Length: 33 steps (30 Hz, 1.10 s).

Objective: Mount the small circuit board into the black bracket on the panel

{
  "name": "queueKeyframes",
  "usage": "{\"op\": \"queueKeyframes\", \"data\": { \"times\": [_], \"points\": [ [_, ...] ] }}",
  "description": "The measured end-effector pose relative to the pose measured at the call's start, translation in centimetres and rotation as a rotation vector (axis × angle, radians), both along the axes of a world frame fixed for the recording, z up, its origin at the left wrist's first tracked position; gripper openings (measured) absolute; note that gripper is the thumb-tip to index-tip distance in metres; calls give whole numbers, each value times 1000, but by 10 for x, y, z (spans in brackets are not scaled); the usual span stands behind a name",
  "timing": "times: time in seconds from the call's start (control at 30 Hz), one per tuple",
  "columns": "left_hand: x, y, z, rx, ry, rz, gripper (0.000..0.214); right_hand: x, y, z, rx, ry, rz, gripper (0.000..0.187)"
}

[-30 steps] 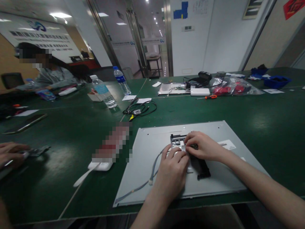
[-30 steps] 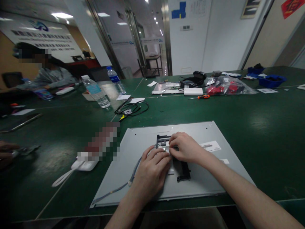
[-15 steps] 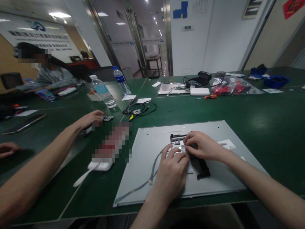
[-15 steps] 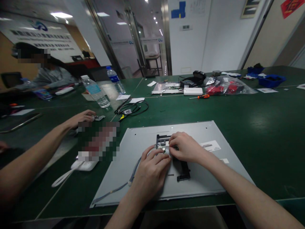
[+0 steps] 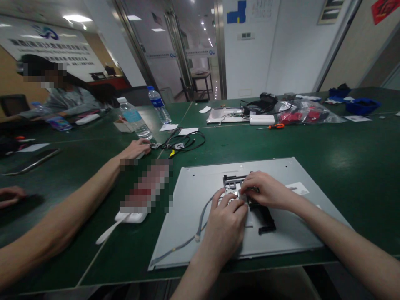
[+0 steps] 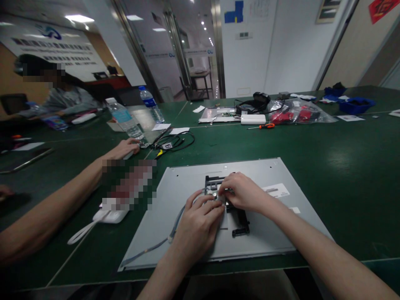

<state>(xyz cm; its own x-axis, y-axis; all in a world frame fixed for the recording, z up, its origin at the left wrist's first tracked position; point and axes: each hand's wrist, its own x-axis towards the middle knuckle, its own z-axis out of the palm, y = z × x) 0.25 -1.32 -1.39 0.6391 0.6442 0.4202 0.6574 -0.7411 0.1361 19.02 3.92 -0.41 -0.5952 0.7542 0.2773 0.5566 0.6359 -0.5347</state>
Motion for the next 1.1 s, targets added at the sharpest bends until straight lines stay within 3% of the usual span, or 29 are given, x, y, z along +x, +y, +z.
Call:
{"op": "queueKeyframes", "data": {
  "times": [0.2,0.4,1.1],
  "points": [
    [1,-1,1,-22,10,3,23,2,1,-4,25,-39,52,28],
    [1,-1,1,-14,1,8,25,2,-3,3,27,-69,60,28],
    [1,-1,0,-28,8,7,22,3,-2,1,51,-116,37,32]
  ]
}}
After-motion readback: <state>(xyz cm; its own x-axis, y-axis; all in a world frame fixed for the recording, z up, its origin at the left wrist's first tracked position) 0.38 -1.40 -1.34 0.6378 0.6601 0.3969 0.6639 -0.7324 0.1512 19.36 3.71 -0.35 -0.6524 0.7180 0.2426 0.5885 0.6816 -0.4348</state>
